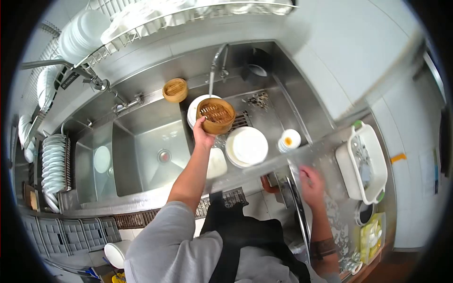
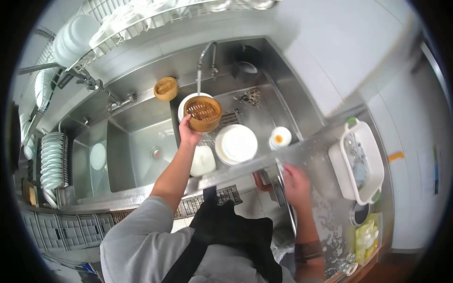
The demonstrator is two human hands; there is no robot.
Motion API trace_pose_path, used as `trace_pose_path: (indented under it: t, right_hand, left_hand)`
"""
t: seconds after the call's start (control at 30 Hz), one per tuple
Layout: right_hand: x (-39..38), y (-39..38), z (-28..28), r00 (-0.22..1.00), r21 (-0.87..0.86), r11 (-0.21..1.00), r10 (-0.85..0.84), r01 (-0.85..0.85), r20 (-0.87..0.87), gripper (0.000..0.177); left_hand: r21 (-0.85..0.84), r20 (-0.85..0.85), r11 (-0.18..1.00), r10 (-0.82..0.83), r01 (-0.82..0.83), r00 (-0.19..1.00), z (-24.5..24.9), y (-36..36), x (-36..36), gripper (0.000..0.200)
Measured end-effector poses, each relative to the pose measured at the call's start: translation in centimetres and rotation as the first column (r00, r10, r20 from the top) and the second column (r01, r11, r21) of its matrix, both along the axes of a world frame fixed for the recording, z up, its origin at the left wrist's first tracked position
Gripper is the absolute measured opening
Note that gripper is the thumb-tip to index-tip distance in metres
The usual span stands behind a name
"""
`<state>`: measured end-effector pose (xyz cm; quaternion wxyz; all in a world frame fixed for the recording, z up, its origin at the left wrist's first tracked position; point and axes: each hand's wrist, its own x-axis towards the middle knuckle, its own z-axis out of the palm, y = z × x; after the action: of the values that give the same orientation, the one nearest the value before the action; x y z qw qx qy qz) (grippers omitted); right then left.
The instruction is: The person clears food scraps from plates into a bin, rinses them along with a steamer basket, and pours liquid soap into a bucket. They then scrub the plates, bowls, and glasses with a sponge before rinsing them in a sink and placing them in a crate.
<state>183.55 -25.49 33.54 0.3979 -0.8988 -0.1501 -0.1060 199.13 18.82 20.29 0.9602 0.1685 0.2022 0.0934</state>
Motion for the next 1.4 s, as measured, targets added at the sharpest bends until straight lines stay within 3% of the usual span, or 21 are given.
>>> trace_pose_path:
  t: [0.2, 0.3, 0.4, 0.47, 0.5, 0.53, 0.6, 0.67, 0.73, 0.77, 0.83, 0.87, 0.93, 0.97, 1.03, 1.13, 1.2, 1.23, 1.3, 1.33, 1.4]
  right_hand:
    - [18.4, 24.9, -3.3, 0.928, -0.118, 0.922, 0.372, -0.368, 0.011, 0.048]
    - [28.1, 32.8, -7.8, 0.919, -0.288, 0.882, 0.393, -0.374, 0.009, 0.051]
    - [33.6, 40.5, -10.2, 0.969, -0.528, 0.825, 0.245, -0.203, 0.01, 0.054]
    - [34.3, 44.6, -11.7, 0.959, -0.254, 0.94, 0.172, -0.229, -0.226, 0.056]
    - [33.9, 45.1, -10.7, 0.9, -0.094, 0.926, 0.327, -0.366, -0.287, 0.053]
    - [33.4, 44.7, -10.1, 0.9, -0.099, 0.925, 0.325, -0.366, -0.291, 0.053]
    - [31.9, 42.5, -9.2, 0.653, 0.037, 0.821, 0.479, -0.569, -0.586, 0.048]
    - [33.5, 39.1, -8.8, 0.699, -0.054, 0.769, 0.546, -0.636, -0.462, 0.042]
    - [35.4, 38.1, -7.9, 0.873, -0.476, 0.741, 0.464, -0.474, -0.147, 0.036]
    - [36.2, 39.1, -7.7, 0.871, -0.474, 0.74, 0.468, -0.477, -0.146, 0.036]
    - [36.9, 43.0, -6.2, 0.93, -0.745, 0.561, 0.276, -0.361, -0.242, 0.033]
    - [37.0, 44.5, -7.9, 0.929, -0.744, 0.562, 0.282, -0.362, -0.239, 0.033]
    - [37.3, 47.0, -13.5, 0.964, -0.337, 0.916, 0.256, -0.217, 0.076, 0.038]
    - [36.2, 47.8, -12.6, 0.963, -0.334, 0.916, 0.259, -0.22, 0.075, 0.038]
    - [33.4, 49.5, -8.2, 0.828, -0.236, 0.845, 0.525, -0.48, 0.194, 0.028]
    - [32.0, 53.2, -5.0, 0.849, -0.31, 0.845, 0.5, -0.435, 0.172, 0.031]
    - [32.5, 56.8, -4.7, 0.848, -0.335, 0.827, 0.514, -0.451, 0.129, 0.037]
    - [32.5, 58.4, -5.2, 0.837, -0.363, 0.81, 0.532, -0.461, 0.123, 0.035]
    - [31.8, 60.8, -5.4, 0.815, -0.422, 0.741, 0.579, -0.522, 0.009, 0.034]
    - [31.9, 61.6, -6.5, 0.815, -0.418, 0.744, 0.579, -0.521, 0.016, 0.034]
    - [32.2, 62.8, -9.3, 0.809, -0.448, 0.716, 0.587, -0.535, -0.027, 0.036]
  left_hand:
    - [-0.056, 0.029, 0.996, -0.073, 0.074, 0.997, -2.3, 9.2, 8.9, 0.043]
    - [-0.045, 0.069, 0.975, -0.215, 0.218, 0.974, -2.5, 11.0, 10.5, 0.04]
    - [-0.01, 0.069, 0.958, -0.286, 0.287, 0.956, -3.3, 11.4, 11.7, 0.036]
    - [0.153, -0.013, 0.966, -0.209, 0.208, 0.978, -0.6, 11.7, 11.4, 0.035]
    - [0.123, -0.034, 0.974, -0.185, 0.187, 0.982, -1.4, 12.9, 12.0, 0.029]
    - [0.117, -0.036, 0.975, -0.185, 0.188, 0.982, -2.4, 14.3, 12.6, 0.029]
    - [0.118, -0.033, 0.984, -0.127, 0.13, 0.991, -4.0, 16.8, 13.4, 0.034]
    - [0.116, 0.0, 0.985, -0.125, 0.124, 0.992, -1.7, 17.6, 13.1, 0.034]
    - [0.118, -0.002, 0.958, -0.263, 0.262, 0.965, 0.0, 17.2, 12.7, 0.031]
    - [0.121, -0.01, 0.939, -0.324, 0.323, 0.946, -0.9, 16.3, 13.4, 0.032]
    - [0.215, -0.042, 0.893, -0.397, 0.396, 0.917, -1.0, 15.6, 14.3, 0.028]
    - [0.301, -0.082, 0.829, -0.469, 0.47, 0.879, -1.0, 15.4, 14.7, 0.026]
    - [0.29, -0.087, 0.893, -0.332, 0.343, 0.939, -0.3, 16.3, 15.7, 0.026]
    - [0.301, -0.041, 0.923, -0.238, 0.239, 0.97, -0.3, 18.0, 16.1, 0.029]
    - [0.307, 0.0, 0.943, -0.135, 0.128, 0.991, 0.0, 21.4, 16.3, 0.034]
    - [0.113, 0.11, 0.992, -0.062, 0.05, 0.992, 2.5, 25.5, 15.6, 0.04]
    - [0.526, 0.036, 0.833, 0.18, -0.171, 0.983, 3.6, 27.5, 15.4, 0.051]
    - [0.53, 0.034, 0.83, 0.182, -0.172, 0.983, 2.4, 28.7, 15.2, 0.051]
    - [0.747, -0.258, 0.651, 0.471, -0.134, 0.844, 0.1, 30.5, 15.1, 0.059]
    - [0.752, -0.252, 0.645, 0.473, -0.137, 0.845, -0.2, 30.8, 14.9, 0.059]
    - [0.354, -0.109, 0.935, 0.035, 0.006, 0.993, -1.3, 30.7, 14.1, 0.065]
